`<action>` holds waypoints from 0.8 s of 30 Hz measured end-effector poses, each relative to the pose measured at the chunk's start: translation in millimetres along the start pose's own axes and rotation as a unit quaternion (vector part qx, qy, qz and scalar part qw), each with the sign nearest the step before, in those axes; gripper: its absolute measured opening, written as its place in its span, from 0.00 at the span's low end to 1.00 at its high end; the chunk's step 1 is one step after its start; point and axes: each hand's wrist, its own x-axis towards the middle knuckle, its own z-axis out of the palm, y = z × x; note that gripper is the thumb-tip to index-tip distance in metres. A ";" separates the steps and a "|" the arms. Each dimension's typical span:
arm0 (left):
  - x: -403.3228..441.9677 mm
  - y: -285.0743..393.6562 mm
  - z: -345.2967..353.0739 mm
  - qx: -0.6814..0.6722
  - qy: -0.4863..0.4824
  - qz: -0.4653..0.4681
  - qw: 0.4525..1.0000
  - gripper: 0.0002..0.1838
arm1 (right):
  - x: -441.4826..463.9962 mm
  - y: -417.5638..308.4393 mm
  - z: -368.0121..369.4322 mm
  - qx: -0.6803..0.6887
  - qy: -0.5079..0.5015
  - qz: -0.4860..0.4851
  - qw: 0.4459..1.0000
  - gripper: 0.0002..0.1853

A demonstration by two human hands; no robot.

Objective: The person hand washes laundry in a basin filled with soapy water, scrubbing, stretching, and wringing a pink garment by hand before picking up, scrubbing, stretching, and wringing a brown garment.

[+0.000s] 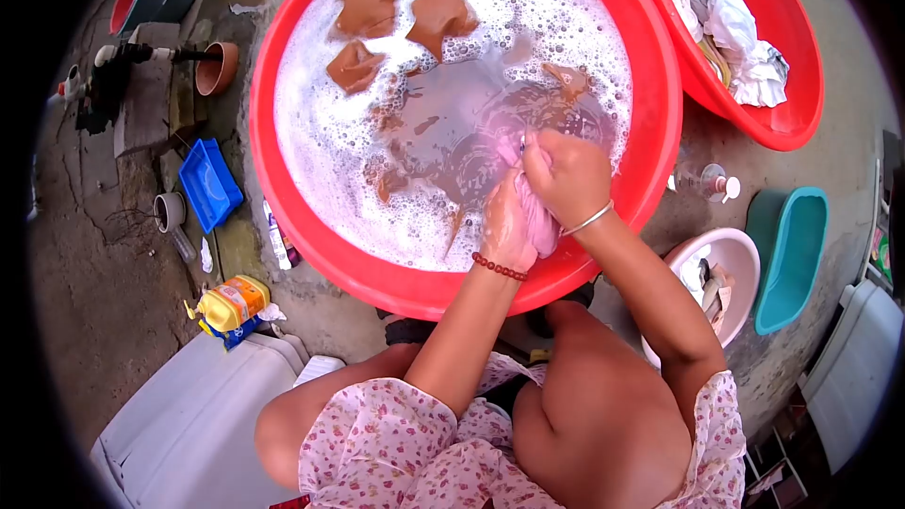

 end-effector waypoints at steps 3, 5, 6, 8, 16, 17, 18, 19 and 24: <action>10.5 11.9 -41.7 -0.033 -0.060 -0.025 0.997 0.14 | -36.4 -34.1 -7.5 0.116 -0.008 -0.088 0.989 0.13; 9.1 15.3 -41.5 -0.073 -0.088 -0.071 0.991 0.13 | -44.4 -39.7 -5.7 0.140 -0.039 -0.151 0.978 0.13; 6.0 16.4 -41.8 -0.092 -0.098 -0.094 0.986 0.13 | -33.0 -26.8 -1.9 0.143 -0.040 -0.148 0.978 0.13; 2.0 -7.1 -13.0 -0.036 0.025 -0.060 0.997 0.14 | 3.7 10.5 7.4 0.041 -0.008 0.010 0.999 0.12; 41.0 15.5 -65.7 -0.172 -0.477 -0.124 0.853 0.16 | -47.9 -31.8 2.2 0.100 -0.040 -0.123 0.987 0.11; 12.5 13.2 -26.3 -0.137 -0.233 -0.109 0.957 0.16 | -32.4 -20.7 8.9 0.040 -0.031 -0.096 0.994 0.11; -4.8 6.7 -4.0 -0.090 0.025 -0.088 0.992 0.17 | -18.4 -6.7 11.5 0.042 -0.033 -0.095 0.994 0.11; -6.2 -2.0 -1.6 -0.060 -0.035 -0.052 0.996 0.17 | -1.8 7.2 10.0 0.025 -0.007 -0.056 0.998 0.11; 24.9 18.1 -52.0 0.039 0.035 -0.037 0.998 0.16 | -41.0 -40.2 -11.1 0.097 -0.066 -0.069 0.991 0.13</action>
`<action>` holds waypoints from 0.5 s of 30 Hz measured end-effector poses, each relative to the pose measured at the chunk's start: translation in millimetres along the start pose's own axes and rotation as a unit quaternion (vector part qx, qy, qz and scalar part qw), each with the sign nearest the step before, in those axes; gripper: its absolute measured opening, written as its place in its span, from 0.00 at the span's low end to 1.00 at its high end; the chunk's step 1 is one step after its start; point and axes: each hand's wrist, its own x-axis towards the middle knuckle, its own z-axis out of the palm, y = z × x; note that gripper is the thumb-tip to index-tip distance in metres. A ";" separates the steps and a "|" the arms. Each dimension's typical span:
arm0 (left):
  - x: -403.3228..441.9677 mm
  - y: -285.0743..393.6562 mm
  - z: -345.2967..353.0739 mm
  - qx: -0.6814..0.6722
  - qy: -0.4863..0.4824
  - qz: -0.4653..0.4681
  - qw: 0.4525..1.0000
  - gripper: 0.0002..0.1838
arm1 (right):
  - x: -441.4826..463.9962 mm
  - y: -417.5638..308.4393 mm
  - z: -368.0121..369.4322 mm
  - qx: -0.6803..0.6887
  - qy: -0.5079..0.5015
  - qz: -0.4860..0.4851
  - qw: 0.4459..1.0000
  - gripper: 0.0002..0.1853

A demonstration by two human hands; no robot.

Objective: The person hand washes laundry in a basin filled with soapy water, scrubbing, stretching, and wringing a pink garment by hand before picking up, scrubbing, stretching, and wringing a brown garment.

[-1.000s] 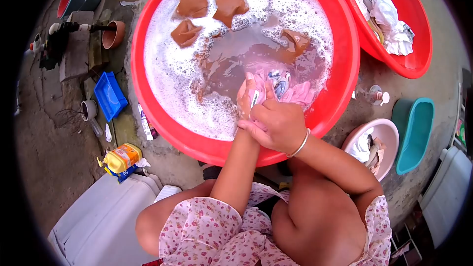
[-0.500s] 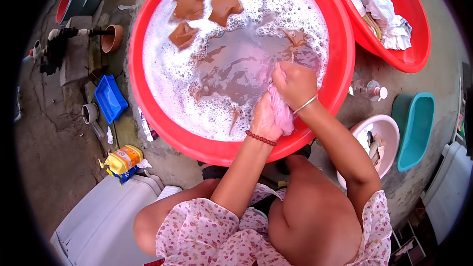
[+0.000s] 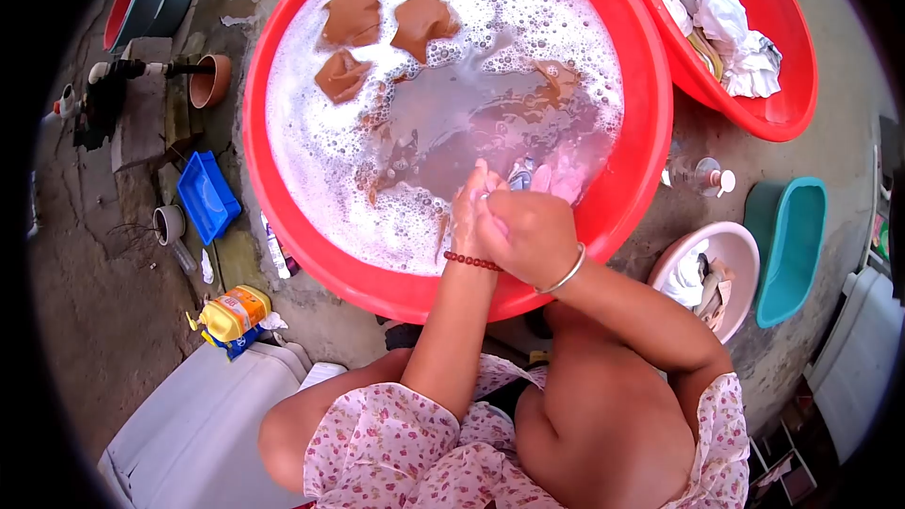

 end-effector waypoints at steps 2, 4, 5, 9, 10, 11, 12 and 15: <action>28.8 -6.2 -28.9 -0.119 -0.360 -0.043 0.924 0.15 | -10.5 -8.1 6.0 0.033 -0.033 -0.037 0.998 0.12; 11.2 -23.2 -19.8 -0.176 -0.493 -0.034 0.852 0.14 | 21.1 24.9 8.3 -0.008 0.012 0.017 1.000 0.12; -21.0 -20.7 27.6 -0.130 -0.239 -0.041 0.961 0.14 | 32.3 37.2 8.6 -0.053 0.060 0.065 0.995 0.13; -2.7 -12.3 2.7 -0.098 -0.069 -0.057 0.991 0.15 | 24.2 28.0 5.4 -0.027 0.041 0.063 0.997 0.13; 14.7 -8.7 -17.2 -0.116 -0.173 -0.062 0.976 0.15 | 8.5 11.6 9.8 -0.018 0.018 0.010 1.000 0.13; 29.8 -6.5 -38.3 -0.132 -0.272 -0.068 0.951 0.15 | -5.1 -4.0 8.5 0.002 -0.030 -0.003 1.000 0.13; 39.4 -6.5 -55.5 -0.146 -0.365 -0.076 0.916 0.15 | -14.2 -13.5 7.1 0.023 -0.078 -0.012 0.997 0.13; -11.0 -21.7 4.0 -0.100 -0.234 -0.063 0.965 0.15 | 25.2 29.9 9.4 -0.030 0.052 0.050 0.997 0.15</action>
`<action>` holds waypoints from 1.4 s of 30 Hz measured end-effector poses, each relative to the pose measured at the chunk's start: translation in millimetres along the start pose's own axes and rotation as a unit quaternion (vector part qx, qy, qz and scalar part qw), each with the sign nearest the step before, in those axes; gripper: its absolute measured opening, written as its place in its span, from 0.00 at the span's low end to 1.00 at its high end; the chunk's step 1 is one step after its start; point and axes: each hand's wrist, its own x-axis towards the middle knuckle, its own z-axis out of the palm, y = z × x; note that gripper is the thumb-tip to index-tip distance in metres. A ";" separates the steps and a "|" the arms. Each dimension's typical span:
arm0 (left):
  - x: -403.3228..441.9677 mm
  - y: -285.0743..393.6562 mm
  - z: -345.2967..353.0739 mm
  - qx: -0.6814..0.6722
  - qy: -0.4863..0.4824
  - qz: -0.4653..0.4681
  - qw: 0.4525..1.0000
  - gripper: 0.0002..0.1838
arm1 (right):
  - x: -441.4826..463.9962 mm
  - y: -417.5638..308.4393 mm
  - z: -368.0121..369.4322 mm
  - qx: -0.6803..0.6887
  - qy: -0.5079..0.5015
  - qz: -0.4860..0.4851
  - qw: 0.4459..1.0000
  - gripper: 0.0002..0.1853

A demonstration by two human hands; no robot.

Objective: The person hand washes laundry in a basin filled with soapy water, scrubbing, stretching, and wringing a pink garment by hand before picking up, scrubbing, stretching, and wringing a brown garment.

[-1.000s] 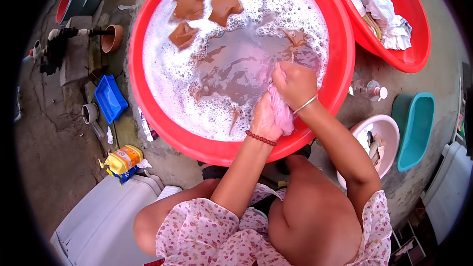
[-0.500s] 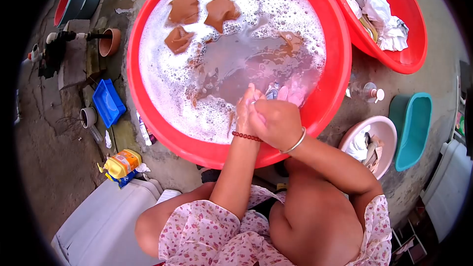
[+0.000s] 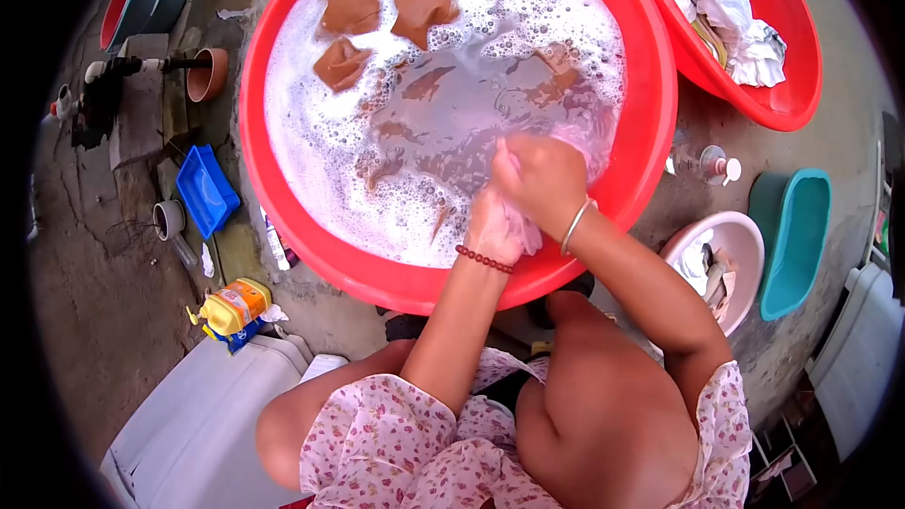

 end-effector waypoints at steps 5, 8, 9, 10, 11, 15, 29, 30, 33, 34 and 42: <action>-2.6 11.3 34.4 0.070 0.235 0.058 0.968 0.16 | -5.1 -9.8 -7.5 0.044 0.005 -0.017 0.999 0.14; 11.4 37.5 -4.9 -0.009 -0.205 -0.006 0.979 0.16 | -35.4 -31.5 -9.0 0.072 -0.072 -0.063 0.993 0.13; 6.9 19.4 -4.4 0.000 0.023 0.019 1.000 0.16 | -22.9 -15.2 -9.4 0.074 -0.075 -0.059 0.993 0.13; -0.1 4.9 41.2 0.018 0.251 0.033 0.967 0.15 | 1.6 10.5 -8.1 0.001 -0.027 -0.009 1.000 0.13; 4.1 -4.1 45.7 0.059 0.212 0.074 0.973 0.15 | 19.2 23.2 -6.9 -0.074 0.025 0.031 0.996 0.13; 3.8 15.7 25.3 0.058 0.191 0.060 0.978 0.13 | -7.9 -9.7 -13.3 0.032 0.011 -0.022 0.999 0.13; 3.7 26.0 -31.5 -0.083 -0.170 -0.019 0.982 0.16 | -27.8 -18.4 -3.3 0.013 -0.028 -0.058 0.998 0.13; 1.8 8.5 2.0 -0.004 0.210 0.015 0.977 0.16 | -17.2 -4.2 -2.0 0.015 -0.031 -0.051 0.998 0.13; 7.0 -8.1 30.7 0.051 0.235 0.043 0.970 0.16 | 11.4 22.9 -4.3 -0.086 0.027 0.010 0.996 0.13; 6.2 -3.1 37.8 0.031 0.236 0.055 0.970 0.16 | 4.9 15.3 -6.5 -0.059 0.025 -0.009 0.998 0.13; 8.1 0.2 50.5 0.004 0.256 0.025 0.966 0.15 | 5.8 23.2 -2.0 -0.075 0.013 0.009 0.997 0.13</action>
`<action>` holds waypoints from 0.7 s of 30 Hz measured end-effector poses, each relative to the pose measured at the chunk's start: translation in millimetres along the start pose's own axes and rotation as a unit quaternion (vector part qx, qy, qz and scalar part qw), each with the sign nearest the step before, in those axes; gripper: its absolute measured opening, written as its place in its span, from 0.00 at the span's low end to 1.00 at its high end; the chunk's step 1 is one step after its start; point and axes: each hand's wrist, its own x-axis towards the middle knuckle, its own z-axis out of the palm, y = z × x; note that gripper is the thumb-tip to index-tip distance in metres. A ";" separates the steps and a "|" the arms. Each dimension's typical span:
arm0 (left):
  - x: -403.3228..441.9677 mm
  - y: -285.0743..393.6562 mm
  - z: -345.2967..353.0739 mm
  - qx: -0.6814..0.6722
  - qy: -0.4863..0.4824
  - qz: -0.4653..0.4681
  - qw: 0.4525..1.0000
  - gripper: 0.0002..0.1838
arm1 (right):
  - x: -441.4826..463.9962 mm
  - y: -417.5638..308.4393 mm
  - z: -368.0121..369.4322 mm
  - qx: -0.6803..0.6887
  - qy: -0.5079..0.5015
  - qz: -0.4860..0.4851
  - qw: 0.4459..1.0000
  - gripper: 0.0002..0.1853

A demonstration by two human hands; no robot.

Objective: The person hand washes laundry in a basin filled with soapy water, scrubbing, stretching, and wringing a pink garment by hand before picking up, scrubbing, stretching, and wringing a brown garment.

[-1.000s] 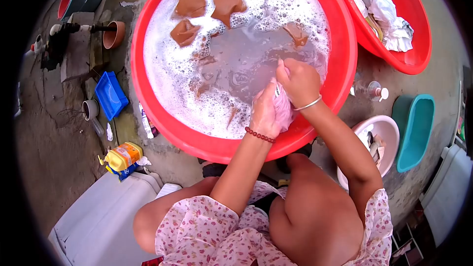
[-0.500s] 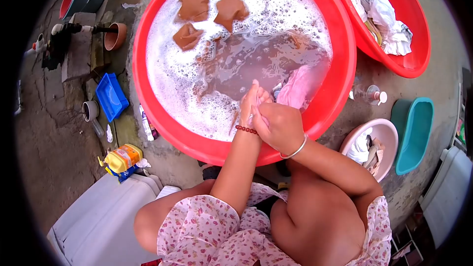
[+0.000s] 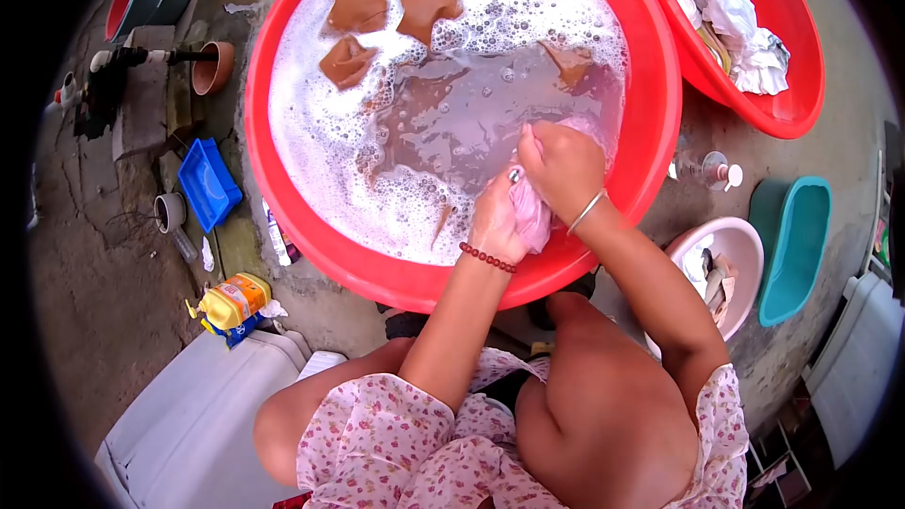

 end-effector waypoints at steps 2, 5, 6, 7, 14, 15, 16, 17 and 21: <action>-13.7 2.8 23.8 0.011 0.033 0.029 0.999 0.15 | -3.6 -7.0 -3.9 0.008 0.002 -0.004 1.000 0.13; 45.7 26.9 -65.3 -0.027 -0.311 -0.022 0.950 0.14 | -36.1 -42.8 -14.4 0.084 -0.022 -0.059 0.995 0.15; 51.5 31.0 -73.8 -0.040 -0.415 -0.046 0.908 0.14 | -42.2 -47.0 -13.9 0.089 -0.041 -0.073 0.992 0.15; 56.7 35.2 -81.4 -0.047 -0.508 -0.068 0.858 0.14 | -47.5 -48.3 -13.4 0.096 -0.064 -0.086 0.990 0.15; -17.5 23.1 7.5 0.120 -0.100 0.007 0.988 0.25 | 28.2 36.8 -9.6 0.198 -0.120 0.166 0.959 0.20; -14.3 28.4 -3.2 0.268 -0.107 0.074 0.955 0.23 | 30.0 45.6 -8.7 0.312 -0.127 0.193 0.922 0.22; -10.9 31.9 -7.6 0.409 -0.114 0.139 0.895 0.22 | 33.3 51.6 -10.1 0.311 -0.125 0.191 0.923 0.22; -6.2 32.2 -11.2 0.408 -0.115 0.138 0.895 0.22 | 33.5 56.7 -11.3 0.319 -0.101 0.211 0.919 0.23; 8.4 34.9 -22.2 0.261 -0.078 0.234 0.933 0.23 | 7.1 -2.3 -33.9 0.189 -0.080 0.098 0.974 0.22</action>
